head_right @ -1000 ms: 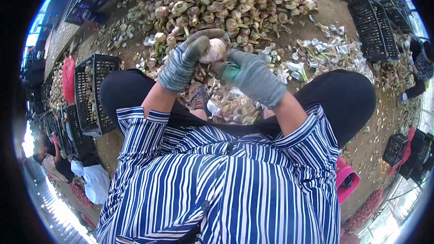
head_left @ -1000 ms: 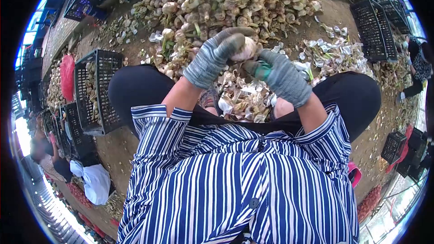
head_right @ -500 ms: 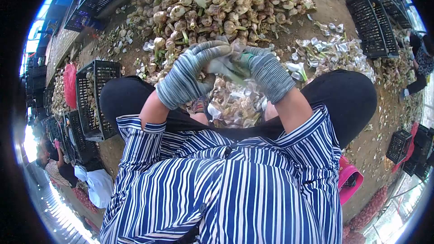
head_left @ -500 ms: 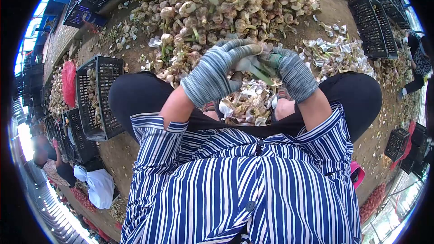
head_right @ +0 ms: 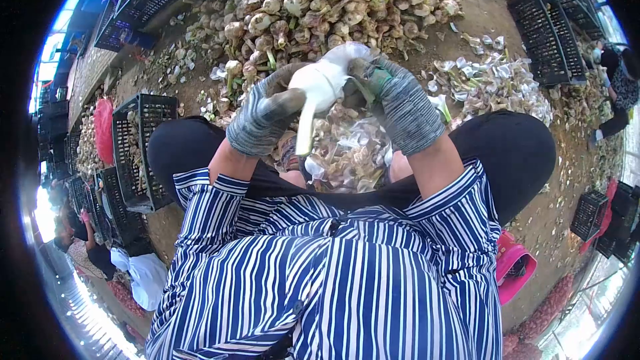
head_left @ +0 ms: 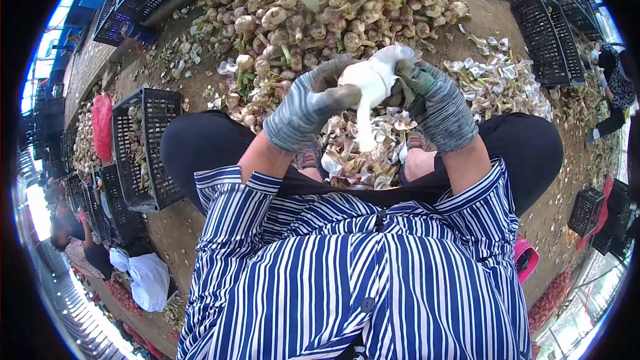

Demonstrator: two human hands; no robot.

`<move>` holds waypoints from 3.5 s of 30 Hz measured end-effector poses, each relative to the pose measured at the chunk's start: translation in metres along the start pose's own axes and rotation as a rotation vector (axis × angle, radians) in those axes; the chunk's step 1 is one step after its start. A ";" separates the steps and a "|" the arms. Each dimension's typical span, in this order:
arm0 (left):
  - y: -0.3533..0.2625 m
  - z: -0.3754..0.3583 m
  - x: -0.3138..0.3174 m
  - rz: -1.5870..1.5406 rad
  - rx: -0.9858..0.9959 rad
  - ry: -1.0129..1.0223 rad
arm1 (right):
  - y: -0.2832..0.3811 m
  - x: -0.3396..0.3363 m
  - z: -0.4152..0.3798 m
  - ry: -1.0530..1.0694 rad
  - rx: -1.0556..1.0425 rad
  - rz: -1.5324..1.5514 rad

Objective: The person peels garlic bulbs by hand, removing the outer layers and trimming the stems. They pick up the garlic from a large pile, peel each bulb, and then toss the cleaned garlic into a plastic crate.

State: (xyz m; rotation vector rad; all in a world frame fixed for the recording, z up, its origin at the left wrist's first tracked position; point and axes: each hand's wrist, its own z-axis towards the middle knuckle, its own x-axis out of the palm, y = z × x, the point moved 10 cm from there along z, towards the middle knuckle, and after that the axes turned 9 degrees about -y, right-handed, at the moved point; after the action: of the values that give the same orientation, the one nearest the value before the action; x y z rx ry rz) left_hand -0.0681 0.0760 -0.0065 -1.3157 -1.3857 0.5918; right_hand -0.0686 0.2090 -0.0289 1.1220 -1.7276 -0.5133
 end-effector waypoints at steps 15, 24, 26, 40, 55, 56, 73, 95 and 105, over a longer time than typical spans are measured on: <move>0.015 0.018 -0.017 -0.108 -0.077 0.091 | 0.068 0.078 -0.069 0.039 -1.117 -1.117; 0.023 0.012 -0.011 0.054 -0.111 -0.029 | 0.047 0.076 -0.055 0.061 -1.004 -1.423; 0.024 0.022 0.002 -0.151 -0.102 0.035 | 0.045 0.078 -0.055 0.062 -0.982 -1.424; 0.017 0.009 0.004 -0.169 -0.181 0.122 | 0.010 0.049 -0.034 0.236 -0.023 -0.666; 0.035 0.024 -0.094 -0.277 -0.286 -0.630 | -0.073 0.073 -0.040 0.686 -0.058 -1.620; 0.035 0.030 -0.093 -0.432 -0.207 -0.528 | -0.090 0.059 -0.041 0.730 0.085 -1.763; 0.001 0.026 -0.088 -0.092 -0.006 -0.211 | 0.006 0.029 0.030 -0.010 -0.625 -1.538; -0.022 0.013 -0.140 -0.009 0.008 -0.611 | -0.102 -0.018 0.140 -0.020 -0.243 -1.795; 0.029 0.036 -0.073 -0.182 -0.177 -0.206 | 0.031 0.055 -0.011 -0.119 -0.533 -0.824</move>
State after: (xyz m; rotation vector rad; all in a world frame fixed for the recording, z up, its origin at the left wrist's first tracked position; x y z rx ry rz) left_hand -0.1039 0.0275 -0.0682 -1.2761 -1.7401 0.5005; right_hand -0.0783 0.1786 0.0268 1.3774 -1.0426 -1.4686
